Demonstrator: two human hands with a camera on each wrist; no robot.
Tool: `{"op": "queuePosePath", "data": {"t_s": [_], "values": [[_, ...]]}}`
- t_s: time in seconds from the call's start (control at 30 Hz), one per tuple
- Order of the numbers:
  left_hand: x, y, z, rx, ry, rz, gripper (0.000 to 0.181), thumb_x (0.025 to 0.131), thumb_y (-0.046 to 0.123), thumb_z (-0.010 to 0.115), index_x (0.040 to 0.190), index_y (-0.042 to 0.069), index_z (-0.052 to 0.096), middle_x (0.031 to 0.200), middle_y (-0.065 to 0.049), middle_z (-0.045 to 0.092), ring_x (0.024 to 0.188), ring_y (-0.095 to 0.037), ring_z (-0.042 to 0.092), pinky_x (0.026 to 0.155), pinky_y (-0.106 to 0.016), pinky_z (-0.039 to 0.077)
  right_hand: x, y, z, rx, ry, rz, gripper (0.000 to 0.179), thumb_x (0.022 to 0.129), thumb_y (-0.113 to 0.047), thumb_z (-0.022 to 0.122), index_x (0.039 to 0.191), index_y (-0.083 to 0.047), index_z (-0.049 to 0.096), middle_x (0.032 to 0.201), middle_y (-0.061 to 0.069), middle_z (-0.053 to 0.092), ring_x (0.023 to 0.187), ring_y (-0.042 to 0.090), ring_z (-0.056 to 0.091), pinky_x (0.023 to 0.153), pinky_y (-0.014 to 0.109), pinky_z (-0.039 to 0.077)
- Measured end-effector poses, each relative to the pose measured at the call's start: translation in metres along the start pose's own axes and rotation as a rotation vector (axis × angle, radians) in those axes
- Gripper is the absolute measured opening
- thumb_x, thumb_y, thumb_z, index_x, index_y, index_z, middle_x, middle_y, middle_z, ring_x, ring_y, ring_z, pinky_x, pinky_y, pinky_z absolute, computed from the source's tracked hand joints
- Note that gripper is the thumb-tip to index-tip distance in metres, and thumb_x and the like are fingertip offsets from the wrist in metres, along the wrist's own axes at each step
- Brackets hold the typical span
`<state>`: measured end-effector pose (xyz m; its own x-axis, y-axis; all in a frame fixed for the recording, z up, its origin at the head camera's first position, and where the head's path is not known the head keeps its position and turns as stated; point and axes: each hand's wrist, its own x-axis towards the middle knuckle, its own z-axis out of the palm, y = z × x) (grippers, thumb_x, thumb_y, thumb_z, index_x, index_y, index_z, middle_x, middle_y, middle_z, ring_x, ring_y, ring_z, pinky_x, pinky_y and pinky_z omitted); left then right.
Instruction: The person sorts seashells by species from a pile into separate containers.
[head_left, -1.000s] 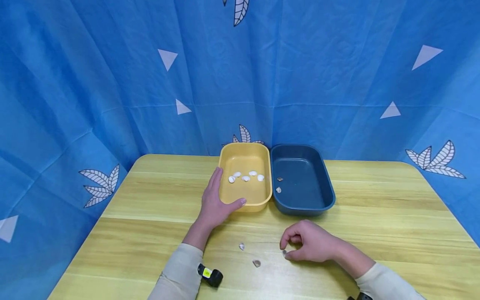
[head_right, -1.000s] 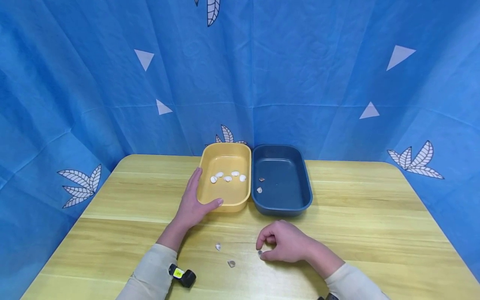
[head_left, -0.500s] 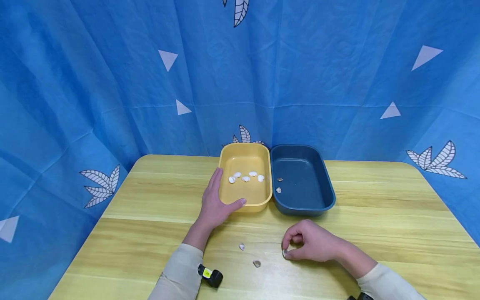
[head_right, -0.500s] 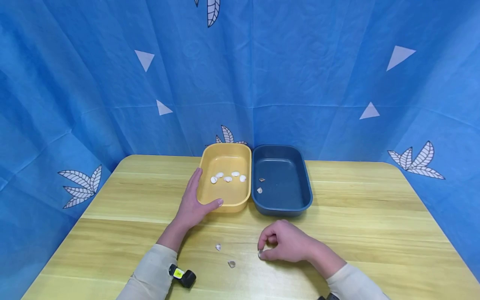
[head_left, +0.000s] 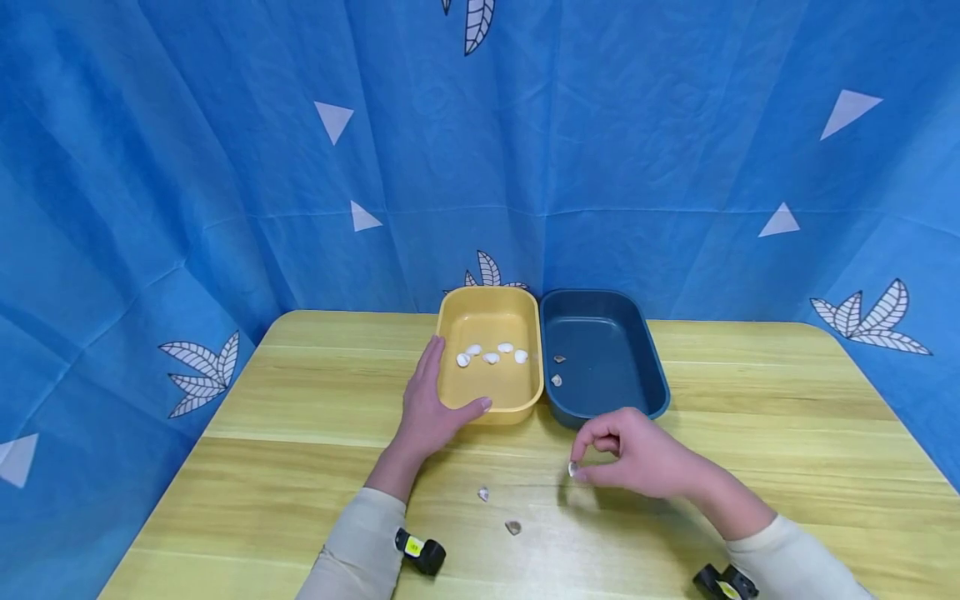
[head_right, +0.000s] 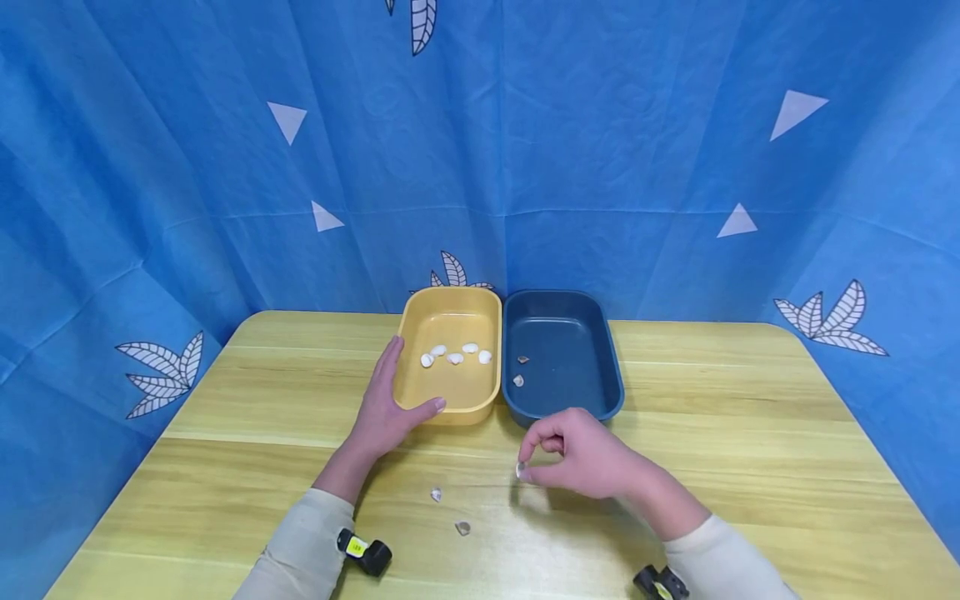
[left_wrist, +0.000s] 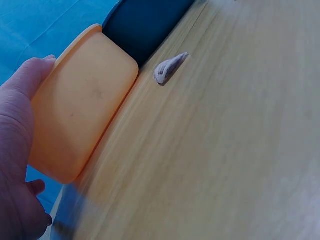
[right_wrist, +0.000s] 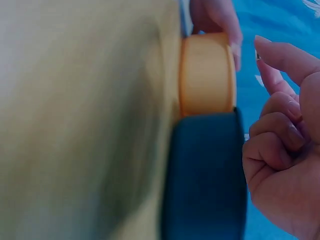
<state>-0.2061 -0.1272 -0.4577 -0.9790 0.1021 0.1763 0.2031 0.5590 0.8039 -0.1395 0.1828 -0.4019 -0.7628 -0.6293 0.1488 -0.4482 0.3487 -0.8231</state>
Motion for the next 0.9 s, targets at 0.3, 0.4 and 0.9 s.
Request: {"op": "queuePosePath", "data": {"t_s": [0.3,0.4,0.9], "values": [[0.000,-0.001,-0.001,-0.002,0.004,0.001,0.116,0.074,0.058,0.081,0.162,0.027,0.012,0.165,0.009,0.009,0.148,-0.030,0.016,0.114,-0.059,0.014,0.015,-0.008,-0.023,-0.060,0.107,0.038,0.011,0.083,-0.024,0.084,0.086,-0.026,0.073,0.062,-0.008,0.025,0.055,0.014,0.030,0.055,0.027,0.034],[0.000,0.000,-0.001,-0.006,0.000,-0.004,0.116,0.073,0.058,0.081,0.162,0.029,0.011,0.165,0.010,0.008,0.148,-0.029,0.015,0.114,-0.060,0.014,0.022,-0.007,-0.032,-0.088,0.129,0.040,0.011,0.083,-0.024,0.084,0.086,-0.026,0.073,0.062,-0.009,0.025,0.054,0.016,0.031,0.056,0.028,0.035],[-0.002,0.002,-0.002,-0.023,0.002,0.000,0.116,0.073,0.057,0.082,0.162,0.028,0.013,0.165,0.008,0.010,0.148,-0.031,0.015,0.114,-0.060,0.014,0.049,0.020,-0.066,-0.140,0.205,0.188,0.012,0.085,-0.022,0.082,0.090,-0.014,0.075,0.061,-0.002,0.025,0.051,0.018,0.031,0.054,0.032,0.031]]}}
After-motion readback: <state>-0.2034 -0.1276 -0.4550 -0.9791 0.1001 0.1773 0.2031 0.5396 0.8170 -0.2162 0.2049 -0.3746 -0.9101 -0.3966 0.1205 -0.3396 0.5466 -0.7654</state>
